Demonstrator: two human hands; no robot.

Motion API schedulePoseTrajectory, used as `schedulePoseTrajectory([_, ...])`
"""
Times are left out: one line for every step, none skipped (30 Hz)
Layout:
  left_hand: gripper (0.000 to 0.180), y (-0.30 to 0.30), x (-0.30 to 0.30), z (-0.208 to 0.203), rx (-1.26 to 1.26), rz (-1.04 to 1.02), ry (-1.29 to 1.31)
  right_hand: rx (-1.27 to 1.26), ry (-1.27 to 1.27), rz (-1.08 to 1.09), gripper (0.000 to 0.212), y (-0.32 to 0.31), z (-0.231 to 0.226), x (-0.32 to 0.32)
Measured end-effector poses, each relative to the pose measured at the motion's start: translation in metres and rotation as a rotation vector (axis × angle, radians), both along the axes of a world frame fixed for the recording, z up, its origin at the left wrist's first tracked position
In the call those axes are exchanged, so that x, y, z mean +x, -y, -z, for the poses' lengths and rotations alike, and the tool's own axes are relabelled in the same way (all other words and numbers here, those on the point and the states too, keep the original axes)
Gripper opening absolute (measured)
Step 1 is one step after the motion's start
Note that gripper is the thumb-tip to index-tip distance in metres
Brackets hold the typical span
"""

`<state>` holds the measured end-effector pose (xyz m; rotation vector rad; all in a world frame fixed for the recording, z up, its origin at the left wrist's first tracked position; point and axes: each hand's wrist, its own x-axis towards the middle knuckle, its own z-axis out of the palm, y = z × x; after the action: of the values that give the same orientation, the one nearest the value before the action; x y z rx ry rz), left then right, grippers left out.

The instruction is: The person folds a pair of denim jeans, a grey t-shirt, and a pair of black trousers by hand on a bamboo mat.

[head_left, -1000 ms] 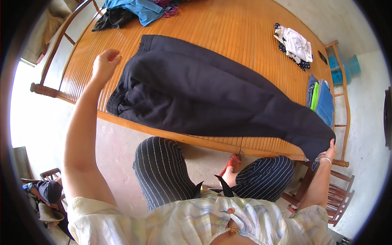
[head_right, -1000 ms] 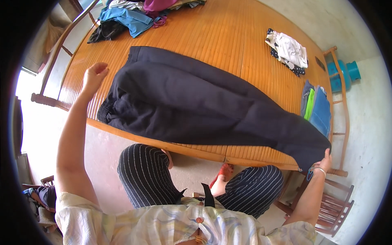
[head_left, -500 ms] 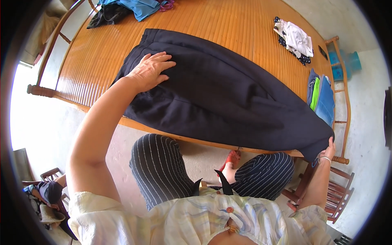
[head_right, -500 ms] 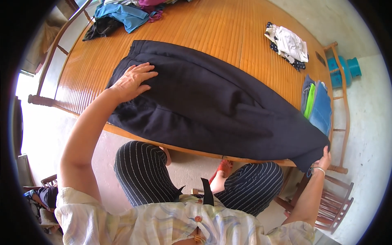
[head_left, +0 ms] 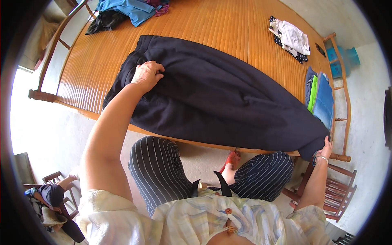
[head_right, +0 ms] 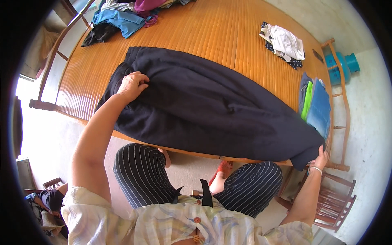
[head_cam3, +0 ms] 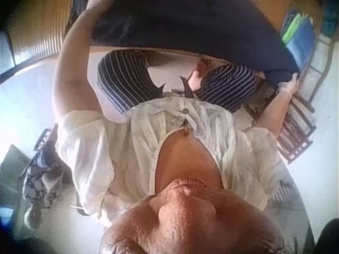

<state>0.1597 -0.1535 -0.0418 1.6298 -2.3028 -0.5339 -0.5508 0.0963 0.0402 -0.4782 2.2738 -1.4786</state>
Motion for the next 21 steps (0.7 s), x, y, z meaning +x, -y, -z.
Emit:
schedulePoseTrajectory([0.017,0.000,0.001,0.003,-0.002,-0.002,-0.001,-0.020,-0.006,-0.013,0.061,-0.002,0.002,-0.002])
schedulePoseTrajectory([0.015,0.000,0.002,0.006,-0.080,0.018,-0.013,-0.041,-0.011,-0.026,0.059,-0.003,0.003,-0.004])
schedulePoseTrajectory([0.012,-0.001,0.004,0.009,-0.158,0.038,-0.024,-0.042,-0.012,-0.030,0.059,-0.004,0.003,-0.006])
schedulePoseTrajectory([0.012,-0.002,0.003,0.006,-0.159,0.036,-0.024,-0.040,-0.001,-0.024,0.059,-0.005,0.003,-0.004])
schedulePoseTrajectory([0.011,-0.003,0.004,0.002,-0.143,0.021,-0.078,-0.038,0.010,-0.020,0.059,-0.005,0.003,-0.003])
schedulePoseTrajectory([0.010,-0.005,0.005,-0.003,-0.127,0.005,-0.132,-0.039,0.013,-0.022,0.059,-0.004,0.004,-0.003])
schedulePoseTrajectory([0.010,-0.006,0.005,-0.009,-0.128,0.005,-0.130,-0.049,0.005,0.002,0.059,-0.003,0.005,-0.002])
schedulePoseTrajectory([0.009,-0.007,0.006,-0.017,-0.239,0.000,-0.183,-0.059,-0.002,0.025,0.060,-0.002,0.006,-0.001])
schedulePoseTrajectory([0.009,-0.009,0.008,-0.026,-0.350,-0.004,-0.234,-0.060,0.002,0.023,0.060,0.000,0.008,-0.001])
schedulePoseTrajectory([0.009,-0.010,0.011,-0.036,-0.359,0.005,-0.303,-0.058,-0.019,0.034,0.059,0.002,0.008,0.002])
schedulePoseTrajectory([0.009,-0.012,0.008,-0.047,-0.445,0.020,-0.325,-0.054,-0.046,0.051,0.059,0.002,0.007,0.003])
schedulePoseTrajectory([0.006,-0.020,0.008,-0.060,-0.287,-0.070,-0.376,-0.053,-0.045,0.056,0.059,0.000,0.007,0.000])
schedulePoseTrajectory([0.005,-0.030,0.003,-0.079,-0.126,-0.151,-0.431,-0.068,-0.054,0.062,0.057,-0.005,0.005,-0.006])
schedulePoseTrajectory([0.005,-0.039,0.007,-0.097,-0.125,-0.148,-0.426,-0.085,-0.052,0.057,0.056,-0.006,0.005,-0.008])
schedulePoseTrajectory([0.005,-0.048,0.015,-0.112,-0.049,-0.081,-0.307,-0.081,-0.047,0.058,0.056,-0.007,0.004,-0.007])
schedulePoseTrajectory([0.006,-0.055,0.022,-0.117,0.028,-0.012,-0.190,-0.093,-0.038,0.078,0.051,-0.008,0.000,-0.004])
schedulePoseTrajectory([0.006,-0.062,0.027,-0.120,0.031,-0.013,-0.185,-0.105,-0.025,0.094,0.046,-0.008,-0.001,-0.002])
schedulePoseTrajectory([0.008,-0.067,0.031,-0.121,0.118,0.039,-0.081,-0.119,-0.023,0.063,0.045,-0.014,0.003,-0.011])
schedulePoseTrajectory([0.010,-0.072,0.034,-0.123,0.206,0.084,0.026,-0.115,-0.016,0.058,0.045,-0.013,0.005,-0.007])
schedulePoseTrajectory([0.011,-0.073,0.035,-0.123,0.229,0.132,0.051,-0.087,-0.004,0.070,0.045,-0.012,0.004,-0.003])
schedulePoseTrajectory([0.011,-0.074,0.035,-0.123,0.232,0.128,0.054,-0.058,0.007,0.084,0.046,-0.011,0.004,0.002])
